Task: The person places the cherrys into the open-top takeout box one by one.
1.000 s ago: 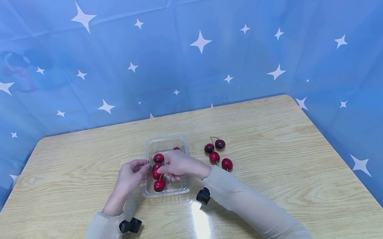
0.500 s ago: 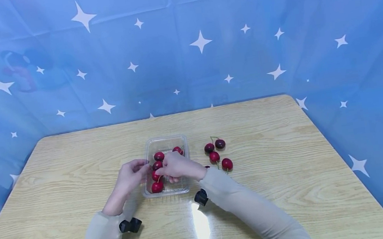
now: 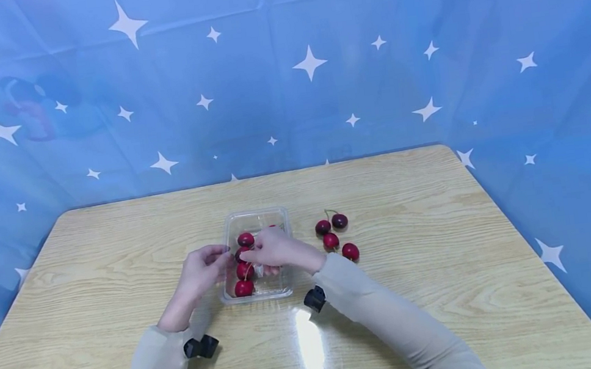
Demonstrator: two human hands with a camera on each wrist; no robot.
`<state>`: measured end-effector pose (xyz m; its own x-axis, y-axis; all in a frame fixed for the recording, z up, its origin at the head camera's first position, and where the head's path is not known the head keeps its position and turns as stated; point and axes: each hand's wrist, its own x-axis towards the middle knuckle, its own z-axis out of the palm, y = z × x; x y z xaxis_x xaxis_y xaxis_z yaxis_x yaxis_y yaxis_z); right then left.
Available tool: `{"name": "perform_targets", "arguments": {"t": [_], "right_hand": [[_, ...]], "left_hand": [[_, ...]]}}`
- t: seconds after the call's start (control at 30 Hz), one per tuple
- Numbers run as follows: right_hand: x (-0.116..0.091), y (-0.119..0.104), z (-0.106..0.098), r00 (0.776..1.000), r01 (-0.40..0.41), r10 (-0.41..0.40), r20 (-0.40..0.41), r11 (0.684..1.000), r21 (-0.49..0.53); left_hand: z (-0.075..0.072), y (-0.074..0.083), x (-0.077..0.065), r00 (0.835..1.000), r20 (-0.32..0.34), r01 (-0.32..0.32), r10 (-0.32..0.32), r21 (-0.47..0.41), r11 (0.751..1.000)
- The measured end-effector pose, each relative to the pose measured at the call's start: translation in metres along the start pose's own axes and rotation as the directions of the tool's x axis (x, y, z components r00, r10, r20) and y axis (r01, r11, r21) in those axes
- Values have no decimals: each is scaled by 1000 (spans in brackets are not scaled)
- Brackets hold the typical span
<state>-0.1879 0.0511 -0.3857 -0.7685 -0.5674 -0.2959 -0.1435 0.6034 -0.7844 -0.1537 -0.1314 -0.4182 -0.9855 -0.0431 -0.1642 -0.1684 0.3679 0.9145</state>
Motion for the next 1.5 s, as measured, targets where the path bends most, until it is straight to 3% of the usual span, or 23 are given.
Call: {"name": "perform_targets", "arguments": {"t": [0.57, 1.0, 1.5], "right_hand": [[-12, 7, -33, 995, -86, 89, -55, 995, 51], [-19, 20, -50, 995, -38, 47, -83, 994, 102], [-26, 32, -74, 984, -78, 112, -136, 969, 233]], "left_hand": [[-1, 2, -1, 1000, 2, -6, 6, -12, 1000], [0, 1, -1, 1000, -3, 5, -5, -5, 1000], [1, -1, 0, 1000, -7, -27, 27, -12, 1000]]}}
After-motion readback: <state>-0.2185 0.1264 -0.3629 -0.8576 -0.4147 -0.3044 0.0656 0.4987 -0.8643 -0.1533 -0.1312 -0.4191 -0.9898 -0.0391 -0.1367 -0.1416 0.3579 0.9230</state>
